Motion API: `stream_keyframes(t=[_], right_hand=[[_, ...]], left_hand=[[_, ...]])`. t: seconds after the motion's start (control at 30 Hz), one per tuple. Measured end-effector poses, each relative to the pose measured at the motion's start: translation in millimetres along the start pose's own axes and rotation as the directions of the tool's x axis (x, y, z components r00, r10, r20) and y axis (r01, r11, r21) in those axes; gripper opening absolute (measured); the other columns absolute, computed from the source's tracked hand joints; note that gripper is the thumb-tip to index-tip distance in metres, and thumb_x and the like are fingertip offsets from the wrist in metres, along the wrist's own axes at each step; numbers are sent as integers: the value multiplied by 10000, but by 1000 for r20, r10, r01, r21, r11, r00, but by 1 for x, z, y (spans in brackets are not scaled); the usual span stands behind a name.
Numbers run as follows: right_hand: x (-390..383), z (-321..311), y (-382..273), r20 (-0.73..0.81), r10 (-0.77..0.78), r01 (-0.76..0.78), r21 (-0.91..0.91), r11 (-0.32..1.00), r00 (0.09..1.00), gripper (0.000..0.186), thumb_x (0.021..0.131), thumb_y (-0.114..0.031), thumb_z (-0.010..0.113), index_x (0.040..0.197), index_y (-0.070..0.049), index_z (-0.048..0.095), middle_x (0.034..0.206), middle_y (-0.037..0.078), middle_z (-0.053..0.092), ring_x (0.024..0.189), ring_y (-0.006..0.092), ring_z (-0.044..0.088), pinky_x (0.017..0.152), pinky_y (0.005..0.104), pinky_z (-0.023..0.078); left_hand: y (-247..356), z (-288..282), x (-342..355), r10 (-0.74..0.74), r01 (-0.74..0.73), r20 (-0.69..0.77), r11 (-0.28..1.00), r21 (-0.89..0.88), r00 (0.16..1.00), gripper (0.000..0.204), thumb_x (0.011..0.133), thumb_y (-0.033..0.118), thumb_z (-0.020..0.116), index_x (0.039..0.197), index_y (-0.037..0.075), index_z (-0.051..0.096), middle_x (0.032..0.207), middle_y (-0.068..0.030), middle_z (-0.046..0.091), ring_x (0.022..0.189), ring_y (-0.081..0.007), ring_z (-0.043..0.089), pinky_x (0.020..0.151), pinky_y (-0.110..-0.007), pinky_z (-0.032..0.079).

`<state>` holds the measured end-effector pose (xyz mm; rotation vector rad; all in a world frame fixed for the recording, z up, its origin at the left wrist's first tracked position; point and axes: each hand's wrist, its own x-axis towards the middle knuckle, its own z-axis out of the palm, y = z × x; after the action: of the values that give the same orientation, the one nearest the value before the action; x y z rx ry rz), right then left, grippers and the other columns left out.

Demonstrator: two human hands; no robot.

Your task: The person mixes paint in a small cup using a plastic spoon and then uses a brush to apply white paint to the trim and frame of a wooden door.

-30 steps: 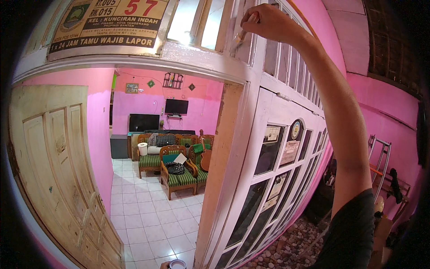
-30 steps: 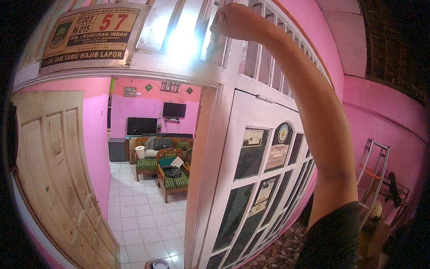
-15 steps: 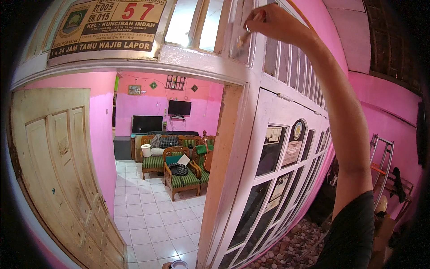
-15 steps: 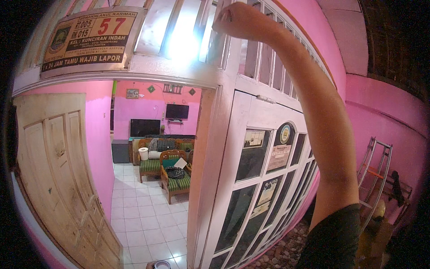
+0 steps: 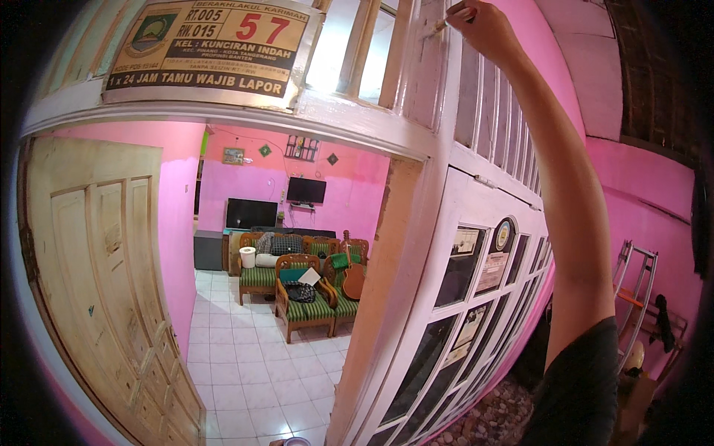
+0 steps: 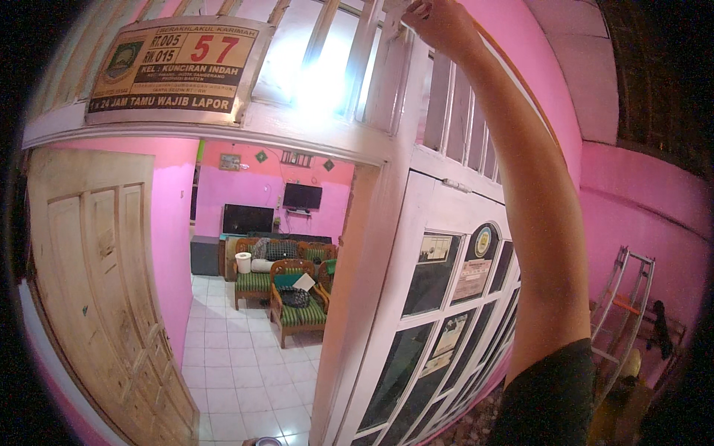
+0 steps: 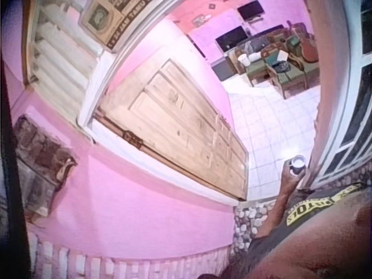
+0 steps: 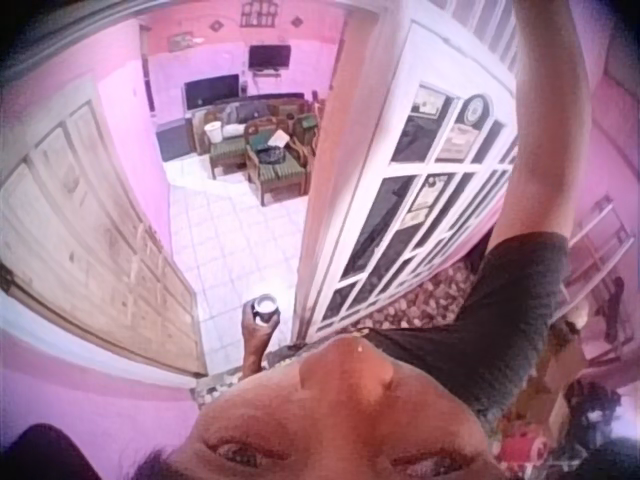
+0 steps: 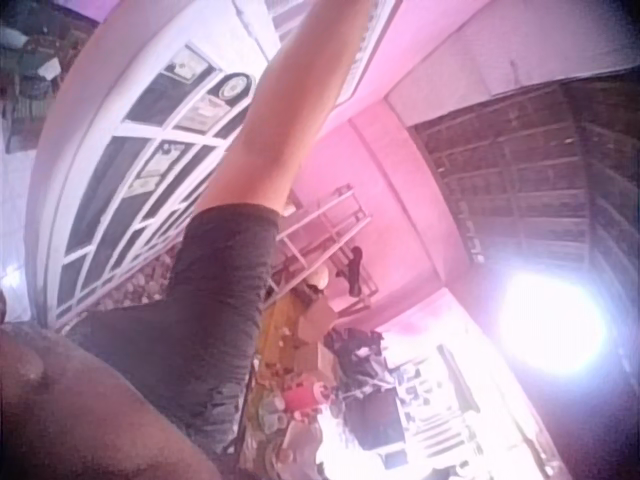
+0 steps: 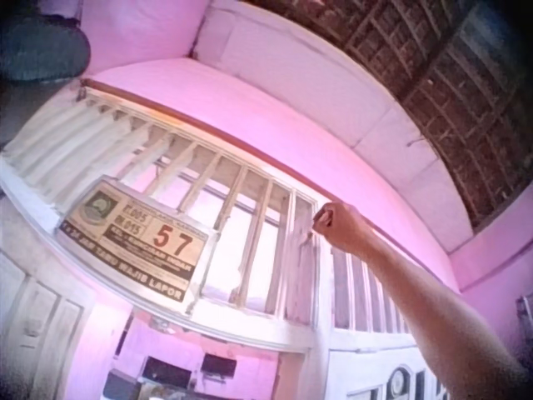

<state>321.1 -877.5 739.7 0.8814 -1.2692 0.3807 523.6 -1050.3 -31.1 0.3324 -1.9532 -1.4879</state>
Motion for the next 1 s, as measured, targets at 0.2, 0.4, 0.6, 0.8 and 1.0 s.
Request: stream_keyframes(t=[0.2, 0.4, 0.6, 0.8, 1.0], right_hand=[[30, 25, 23, -21, -77, 78, 44, 996, 997, 182, 877, -142, 632, 904, -8, 752, 791, 176, 743, 694, 251, 684, 635, 404, 530], [63, 50, 52, -168, -186, 183, -33, 983, 968, 160, 896, -115, 626, 908, -27, 758, 845, 229, 735, 747, 354, 713, 663, 451, 547], [66, 32, 60, -254, -343, 308, -169, 936, 904, 117, 901, -84, 672, 951, -28, 761, 917, 207, 724, 870, 344, 721, 763, 443, 578], [41, 7, 30, -162, -235, 232, -40, 972, 958, 109, 909, -49, 702, 998, -16, 757, 963, 176, 719, 903, 321, 716, 791, 426, 577], [56, 52, 42, -80, -357, 340, -172, 925, 931, 130, 900, -5, 698, 1001, -37, 773, 1023, 177, 728, 952, 297, 697, 824, 417, 592]], left_hand=[[-1, -3, 9, -27, 26, -34, 999, -25, 999, 589, 774, 165, 887, 1260, 23, 586, 1105, -132, 670, 970, -232, 667, 851, -354, 561], [-4, -4, 23, -18, 22, -55, 998, 67, 998, 593, 772, 167, 891, 1256, 18, 582, 1097, -133, 672, 972, -234, 662, 851, -357, 559], [3, -4, 32, 1, 5, -84, 998, 64, 996, 577, 772, 166, 888, 1240, 15, 586, 1081, -127, 665, 942, -222, 647, 832, -349, 551], [23, -12, 37, -10, 11, -84, 1000, 12, 996, 568, 773, 166, 887, 1230, 10, 589, 1063, -126, 661, 927, -222, 645, 820, -355, 549], [32, -13, 42, -3, -1, -117, 999, -32, 993, 550, 781, 168, 884, 1215, 1, 591, 1049, -121, 656, 908, -215, 639, 807, -352, 544]])
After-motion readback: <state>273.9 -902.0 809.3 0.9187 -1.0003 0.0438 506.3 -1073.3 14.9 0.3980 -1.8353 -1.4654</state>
